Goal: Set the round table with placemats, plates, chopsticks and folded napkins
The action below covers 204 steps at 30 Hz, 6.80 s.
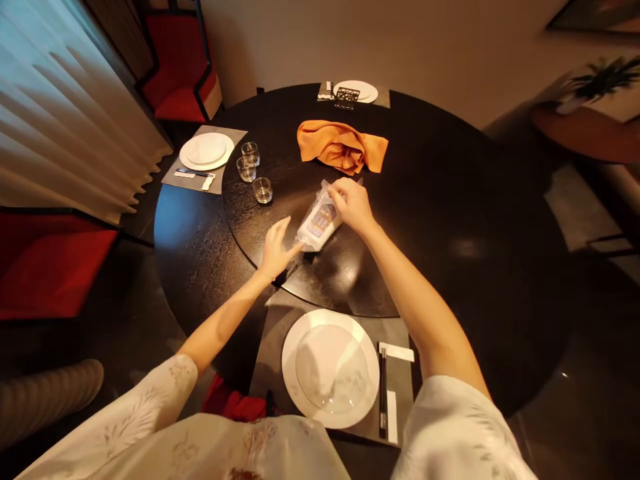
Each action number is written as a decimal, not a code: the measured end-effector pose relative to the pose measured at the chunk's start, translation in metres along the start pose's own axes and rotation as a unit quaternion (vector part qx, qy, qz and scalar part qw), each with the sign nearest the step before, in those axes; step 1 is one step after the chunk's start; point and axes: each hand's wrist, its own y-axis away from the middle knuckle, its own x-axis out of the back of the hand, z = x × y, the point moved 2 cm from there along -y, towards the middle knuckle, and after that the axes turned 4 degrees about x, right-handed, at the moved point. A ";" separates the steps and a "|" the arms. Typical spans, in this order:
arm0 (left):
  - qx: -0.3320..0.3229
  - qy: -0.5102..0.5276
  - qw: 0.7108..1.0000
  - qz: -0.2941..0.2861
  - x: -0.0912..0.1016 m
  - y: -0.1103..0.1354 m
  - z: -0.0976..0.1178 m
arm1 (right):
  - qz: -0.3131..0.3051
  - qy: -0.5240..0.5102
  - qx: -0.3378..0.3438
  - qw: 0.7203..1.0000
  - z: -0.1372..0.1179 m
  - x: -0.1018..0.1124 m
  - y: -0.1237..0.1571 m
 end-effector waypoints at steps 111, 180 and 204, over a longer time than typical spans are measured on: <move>0.181 0.261 0.936 0.150 0.005 0.108 -0.012 | -0.038 0.016 0.005 0.999 -0.114 -0.013 0.018; 0.406 0.572 0.659 -0.273 0.036 0.205 -0.051 | -0.041 -0.449 -0.390 0.803 -0.173 -0.054 0.215; 0.552 0.400 0.726 0.090 0.225 0.409 -0.095 | -0.148 -0.443 -0.538 0.702 -0.254 -0.119 0.412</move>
